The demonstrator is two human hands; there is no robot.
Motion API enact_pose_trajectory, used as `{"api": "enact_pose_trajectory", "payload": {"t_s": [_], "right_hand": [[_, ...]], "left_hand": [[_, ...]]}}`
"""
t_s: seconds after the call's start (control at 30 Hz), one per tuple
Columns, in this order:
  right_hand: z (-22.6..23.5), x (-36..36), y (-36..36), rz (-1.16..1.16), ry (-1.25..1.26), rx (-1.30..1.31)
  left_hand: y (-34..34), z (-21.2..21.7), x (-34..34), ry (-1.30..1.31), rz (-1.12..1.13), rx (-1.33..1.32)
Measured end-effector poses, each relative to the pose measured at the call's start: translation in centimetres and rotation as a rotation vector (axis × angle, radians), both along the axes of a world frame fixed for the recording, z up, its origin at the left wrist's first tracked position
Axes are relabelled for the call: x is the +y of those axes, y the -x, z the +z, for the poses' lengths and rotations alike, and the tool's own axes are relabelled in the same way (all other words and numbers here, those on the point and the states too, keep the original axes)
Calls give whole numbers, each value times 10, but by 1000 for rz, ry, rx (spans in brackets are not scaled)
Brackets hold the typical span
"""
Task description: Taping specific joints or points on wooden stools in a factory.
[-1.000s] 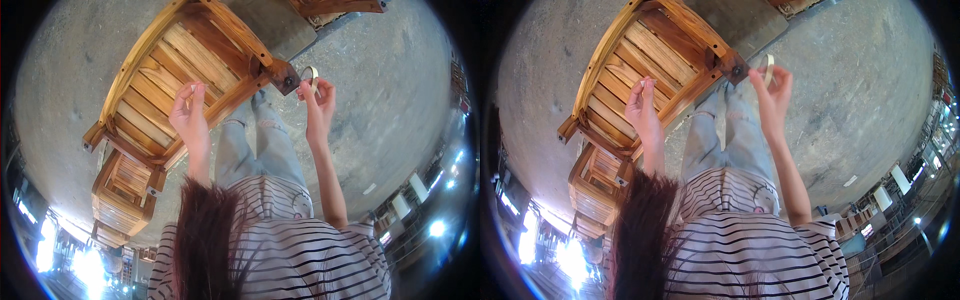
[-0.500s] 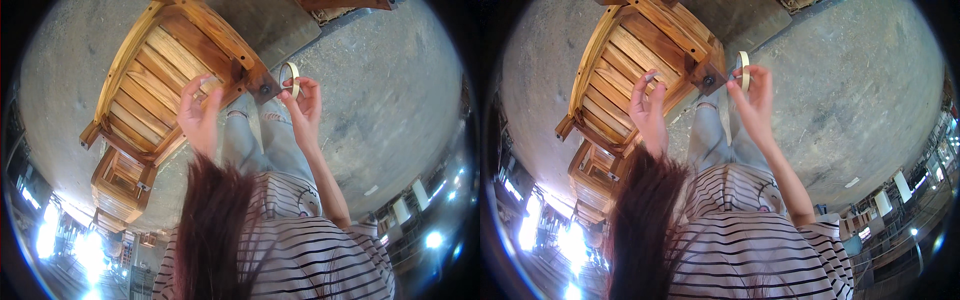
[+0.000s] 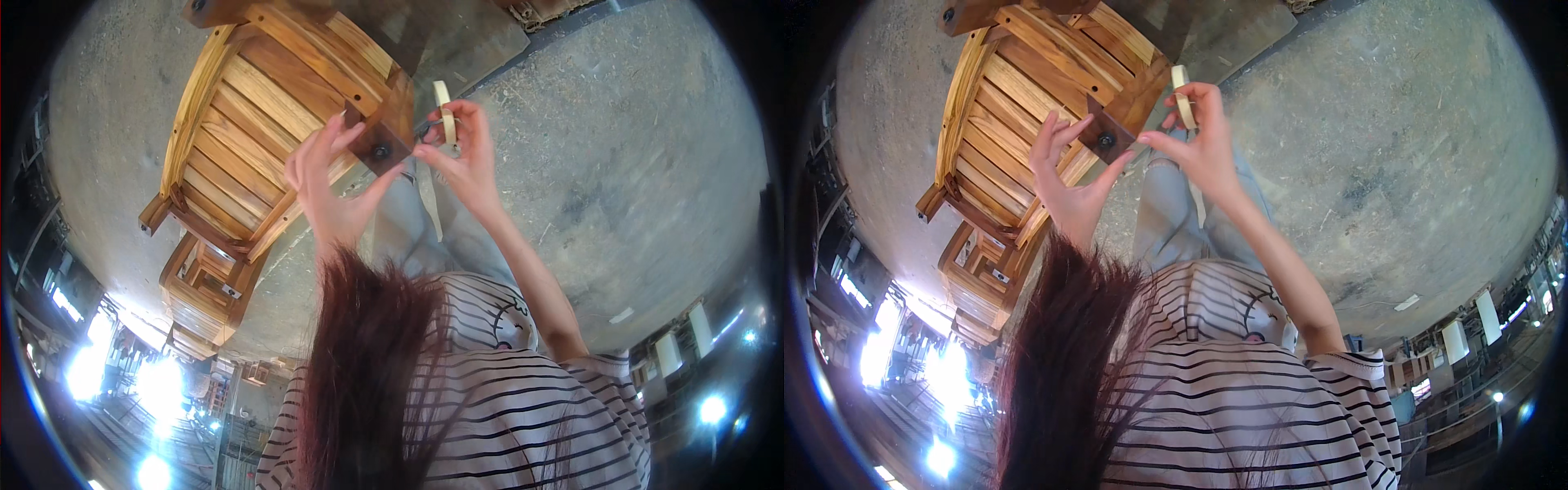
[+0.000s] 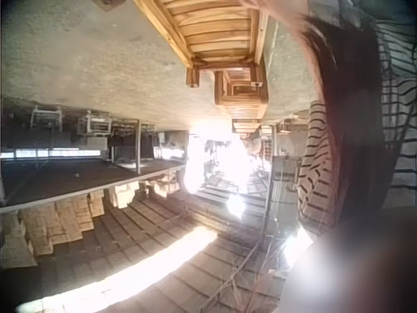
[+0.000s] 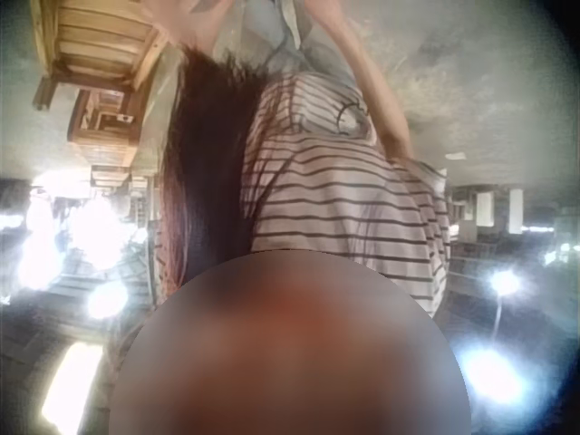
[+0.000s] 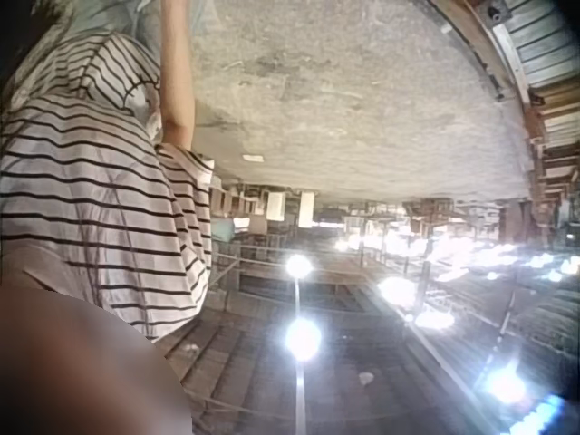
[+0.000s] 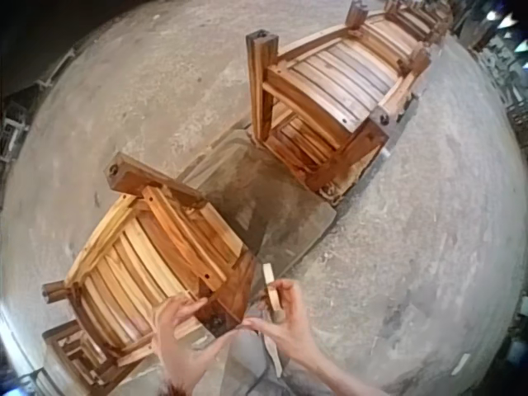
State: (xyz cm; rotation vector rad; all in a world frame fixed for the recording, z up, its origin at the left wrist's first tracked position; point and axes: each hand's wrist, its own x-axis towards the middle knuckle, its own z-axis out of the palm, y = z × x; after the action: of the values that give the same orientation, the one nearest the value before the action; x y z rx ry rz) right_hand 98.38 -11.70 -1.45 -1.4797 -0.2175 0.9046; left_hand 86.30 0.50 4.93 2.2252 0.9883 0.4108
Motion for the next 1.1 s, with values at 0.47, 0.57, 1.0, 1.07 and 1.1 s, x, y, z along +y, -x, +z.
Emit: {"api": "enact_pose_trajectory", "payload": {"t_s": [0.47, 0.57, 1.0, 1.07, 1.1], "right_hand": [[-32, 49, -36, 299, -318, -211], [-35, 71, -32, 316, -382, -242], [7, 210, -43, 259, -423, -234], [12, 219, -44, 251, -394, -232], [13, 223, -44, 260, -400, -237]], "left_hand": [[8, 12, 36, -125, -36, -44], [8, 21, 54, -191, -5, -26], [-31, 31, 144, -149, 450, -502], [-33, 28, 154, -115, 464, -568], [-32, 26, 160, -70, 467, -625]]}}
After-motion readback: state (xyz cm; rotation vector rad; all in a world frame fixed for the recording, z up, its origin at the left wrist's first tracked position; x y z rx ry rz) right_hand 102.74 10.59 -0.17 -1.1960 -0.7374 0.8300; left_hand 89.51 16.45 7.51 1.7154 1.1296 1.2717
